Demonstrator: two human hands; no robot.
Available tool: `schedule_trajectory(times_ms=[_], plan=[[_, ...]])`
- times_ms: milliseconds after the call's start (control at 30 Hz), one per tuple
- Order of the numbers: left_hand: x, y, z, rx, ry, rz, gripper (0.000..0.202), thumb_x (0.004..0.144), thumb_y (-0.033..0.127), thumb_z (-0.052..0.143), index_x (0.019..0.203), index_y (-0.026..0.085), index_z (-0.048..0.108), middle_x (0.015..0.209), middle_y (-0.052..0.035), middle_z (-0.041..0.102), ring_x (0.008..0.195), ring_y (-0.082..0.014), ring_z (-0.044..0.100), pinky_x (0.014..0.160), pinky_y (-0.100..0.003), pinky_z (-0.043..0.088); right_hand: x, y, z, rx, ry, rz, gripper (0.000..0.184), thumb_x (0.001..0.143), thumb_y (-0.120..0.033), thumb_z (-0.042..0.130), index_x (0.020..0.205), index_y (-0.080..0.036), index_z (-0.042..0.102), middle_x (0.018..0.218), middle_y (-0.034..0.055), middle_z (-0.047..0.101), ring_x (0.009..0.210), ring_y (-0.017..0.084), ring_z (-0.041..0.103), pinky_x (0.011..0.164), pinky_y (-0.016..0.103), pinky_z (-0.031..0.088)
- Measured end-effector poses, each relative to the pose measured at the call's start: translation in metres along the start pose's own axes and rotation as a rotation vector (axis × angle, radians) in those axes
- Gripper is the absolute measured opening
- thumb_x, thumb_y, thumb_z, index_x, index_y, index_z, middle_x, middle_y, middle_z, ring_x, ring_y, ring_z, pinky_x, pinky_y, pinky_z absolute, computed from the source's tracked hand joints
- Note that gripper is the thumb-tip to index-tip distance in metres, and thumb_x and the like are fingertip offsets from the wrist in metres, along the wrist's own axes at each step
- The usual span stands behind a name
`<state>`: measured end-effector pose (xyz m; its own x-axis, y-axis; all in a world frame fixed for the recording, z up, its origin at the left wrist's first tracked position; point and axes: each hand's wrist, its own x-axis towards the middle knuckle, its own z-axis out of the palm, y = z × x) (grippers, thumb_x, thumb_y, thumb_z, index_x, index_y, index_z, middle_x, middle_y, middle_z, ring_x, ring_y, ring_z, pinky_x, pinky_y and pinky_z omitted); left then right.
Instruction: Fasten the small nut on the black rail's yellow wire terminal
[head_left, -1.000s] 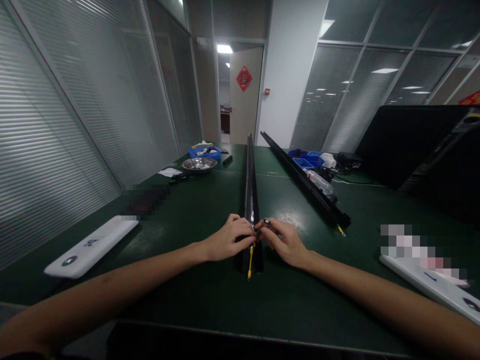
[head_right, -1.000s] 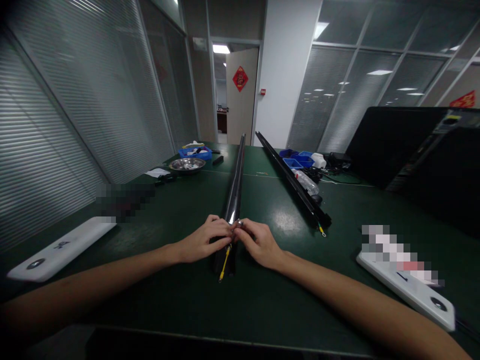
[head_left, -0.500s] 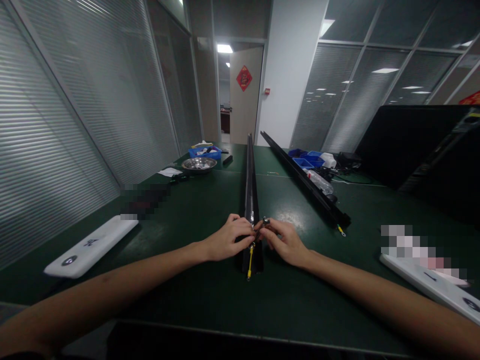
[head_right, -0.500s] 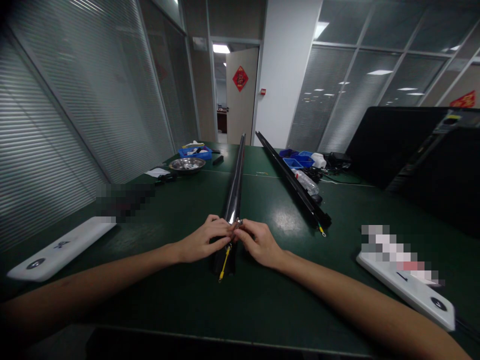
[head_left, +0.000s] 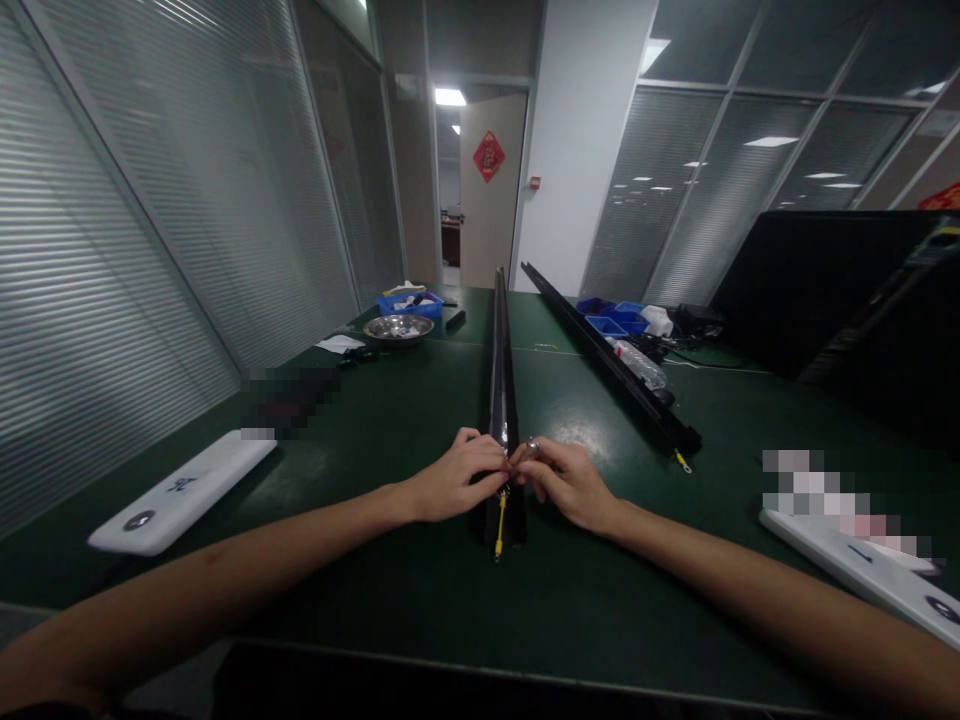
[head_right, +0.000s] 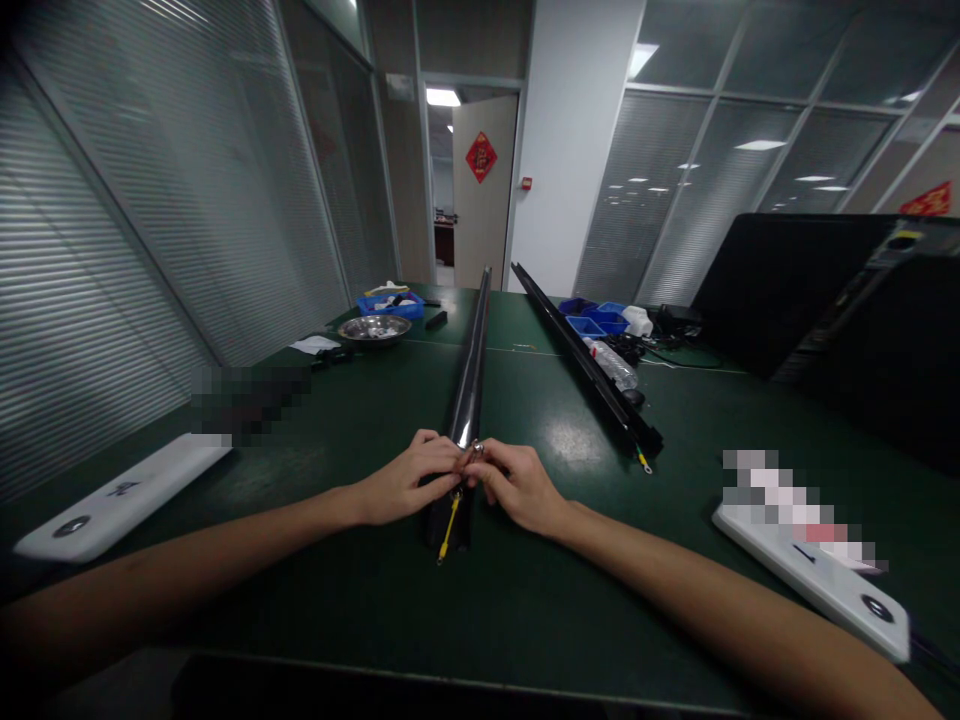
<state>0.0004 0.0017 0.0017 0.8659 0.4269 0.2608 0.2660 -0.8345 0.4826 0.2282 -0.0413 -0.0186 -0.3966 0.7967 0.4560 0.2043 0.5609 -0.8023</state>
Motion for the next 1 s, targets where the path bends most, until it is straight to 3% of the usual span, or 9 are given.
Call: schedule_trajectory(times_ms=[1000], plan=[[-0.0006,-0.0023,0.0006,-0.033,0.022,-0.030,0.021,0.104,0.033,0.052,0.108,0.023,0.070,0.107,-0.0031,0.073,0.109,-0.0217,0.059,0.102,-0.038,0.027,-0.0008,-0.0031,-0.0008,-0.020,0.025,0.036,0.029,0.097,-0.044,0.066,0.087,-0.017,0.067,0.061,-0.0034,0.060,0.047,0.010,0.054,0.048,0.022,0.041]])
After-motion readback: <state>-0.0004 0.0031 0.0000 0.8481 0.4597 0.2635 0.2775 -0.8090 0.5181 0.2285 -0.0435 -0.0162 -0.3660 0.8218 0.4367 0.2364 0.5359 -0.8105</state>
